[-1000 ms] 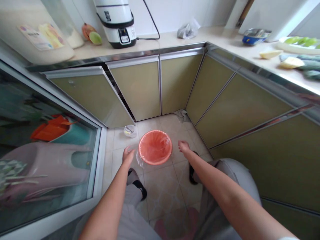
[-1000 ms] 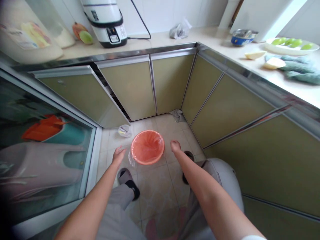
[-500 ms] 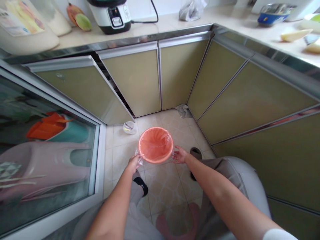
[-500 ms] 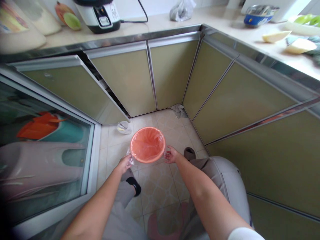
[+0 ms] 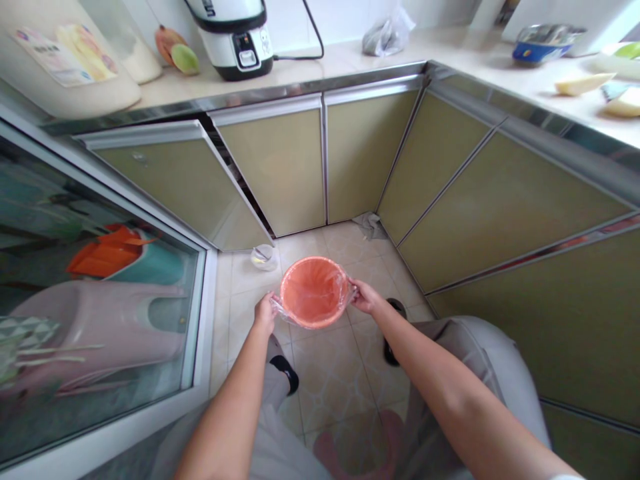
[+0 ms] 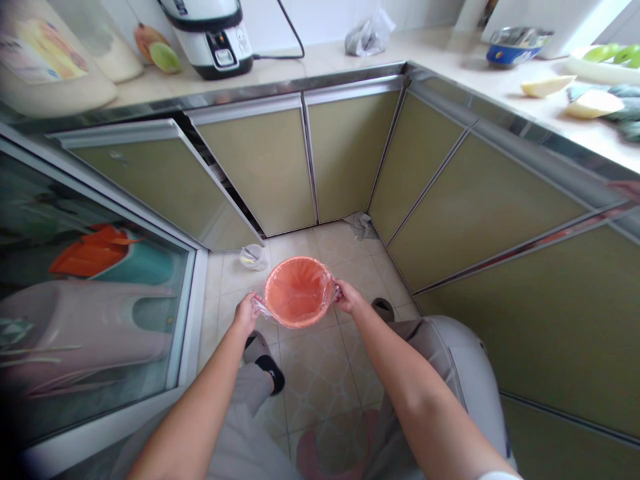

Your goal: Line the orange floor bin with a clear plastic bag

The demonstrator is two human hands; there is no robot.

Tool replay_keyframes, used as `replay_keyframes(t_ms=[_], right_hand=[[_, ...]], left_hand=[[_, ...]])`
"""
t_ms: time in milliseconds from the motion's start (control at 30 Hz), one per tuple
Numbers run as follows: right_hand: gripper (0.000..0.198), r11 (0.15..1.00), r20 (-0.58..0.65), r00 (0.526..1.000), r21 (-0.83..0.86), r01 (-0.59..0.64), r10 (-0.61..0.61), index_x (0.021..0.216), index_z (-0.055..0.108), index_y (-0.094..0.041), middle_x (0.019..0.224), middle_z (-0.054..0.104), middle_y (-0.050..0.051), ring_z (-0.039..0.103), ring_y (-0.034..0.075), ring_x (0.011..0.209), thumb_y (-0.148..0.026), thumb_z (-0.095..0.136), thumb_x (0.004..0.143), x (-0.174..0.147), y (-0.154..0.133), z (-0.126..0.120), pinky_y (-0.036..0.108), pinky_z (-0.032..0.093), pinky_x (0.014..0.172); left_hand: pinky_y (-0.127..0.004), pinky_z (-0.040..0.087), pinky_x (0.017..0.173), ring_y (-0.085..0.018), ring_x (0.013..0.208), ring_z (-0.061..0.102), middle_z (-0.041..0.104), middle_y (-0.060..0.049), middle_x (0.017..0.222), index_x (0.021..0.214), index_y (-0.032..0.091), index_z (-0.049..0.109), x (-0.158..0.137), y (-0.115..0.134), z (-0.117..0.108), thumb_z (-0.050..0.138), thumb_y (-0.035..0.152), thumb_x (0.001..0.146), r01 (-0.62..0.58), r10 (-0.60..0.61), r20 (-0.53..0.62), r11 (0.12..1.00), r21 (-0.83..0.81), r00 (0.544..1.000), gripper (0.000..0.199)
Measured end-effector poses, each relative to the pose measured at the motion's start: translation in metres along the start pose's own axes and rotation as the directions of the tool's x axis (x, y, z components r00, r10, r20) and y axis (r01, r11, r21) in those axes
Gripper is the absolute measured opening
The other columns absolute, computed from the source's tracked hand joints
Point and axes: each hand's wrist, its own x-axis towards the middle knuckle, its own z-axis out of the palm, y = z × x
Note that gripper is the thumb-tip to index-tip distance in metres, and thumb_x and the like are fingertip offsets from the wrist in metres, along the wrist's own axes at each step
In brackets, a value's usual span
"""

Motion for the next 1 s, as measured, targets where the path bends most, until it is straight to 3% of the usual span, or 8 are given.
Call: replay_keyframes(t_ms=[133,267,433,633,767,1000], right_hand=[[0.025,0.965,0.146,0.978,-0.193,0.178,-0.151,0.083,0.061,-0.019,0.057,0.056,-0.007,0.042,0.008,0.046,-0.034,0.080,0.085,-0.013,-0.003,0.020,0.019,0.032,0.047],[0.035,0.901,0.122,0.955,-0.318,0.296,-0.271,0.086,0.065,-0.018,0.059,0.057,-0.005,0.043,0.008,0.050,-0.049,0.080,0.083,-0.022,-0.009,0.033,0.020,0.032,0.050],[0.042,0.869,0.017,0.926,-0.339,0.361,-0.378,0.079,0.066,-0.017,0.053,0.048,-0.005,0.037,0.009,0.048,-0.058,0.073,0.087,-0.028,-0.027,0.045,0.022,0.029,0.048],[0.054,0.797,0.021,0.865,-0.379,0.471,-0.501,0.084,0.075,-0.015,0.055,0.052,-0.003,0.042,0.010,0.053,-0.067,0.080,0.074,-0.046,-0.049,0.059,0.023,0.035,0.052],[0.058,0.675,0.101,0.785,-0.452,0.584,-0.612,0.085,0.078,-0.015,0.070,0.067,0.002,0.051,0.012,0.062,-0.072,0.078,0.072,-0.064,-0.059,0.070,0.025,0.041,0.059],[0.059,0.514,0.252,0.693,-0.513,0.688,-0.676,0.084,0.079,-0.017,0.084,0.074,0.007,0.060,0.017,0.076,-0.075,0.071,0.078,-0.124,-0.081,0.085,0.026,0.045,0.066]], left_hand=[[-0.025,0.041,0.067,-0.013,0.066,0.057,0.060,0.002,0.069,0.085,0.017,0.067,-0.013,0.013,0.013,0.074,0.052,0.072,-0.159,0.158,0.125,0.987,-0.006,0.979,0.038],[-0.025,0.037,0.062,-0.011,0.059,0.047,0.049,0.006,0.059,0.080,0.016,0.066,-0.025,0.024,0.020,0.077,0.054,0.073,-0.361,0.347,0.256,0.933,0.008,0.902,0.039],[-0.023,0.031,0.056,-0.009,0.053,0.040,0.041,0.010,0.055,0.111,0.013,0.069,-0.033,0.045,0.026,0.079,0.053,0.075,-0.294,0.309,0.263,0.951,-0.095,0.914,0.055],[-0.021,0.036,0.056,-0.007,0.051,0.039,0.045,0.009,0.058,0.124,0.012,0.067,-0.047,0.074,0.035,0.079,0.041,0.078,-0.242,0.310,0.324,0.942,-0.231,0.894,0.056],[-0.023,0.046,0.064,-0.007,0.051,0.040,0.046,0.010,0.060,0.134,0.014,0.065,-0.065,0.091,0.040,0.080,0.039,0.080,-0.234,0.335,0.362,0.927,-0.294,0.870,0.061],[-0.027,0.055,0.073,-0.007,0.054,0.046,0.048,0.008,0.067,0.142,0.021,0.062,-0.115,0.125,0.033,0.079,0.033,0.083,-0.266,0.406,0.385,0.891,-0.367,0.829,0.063]])
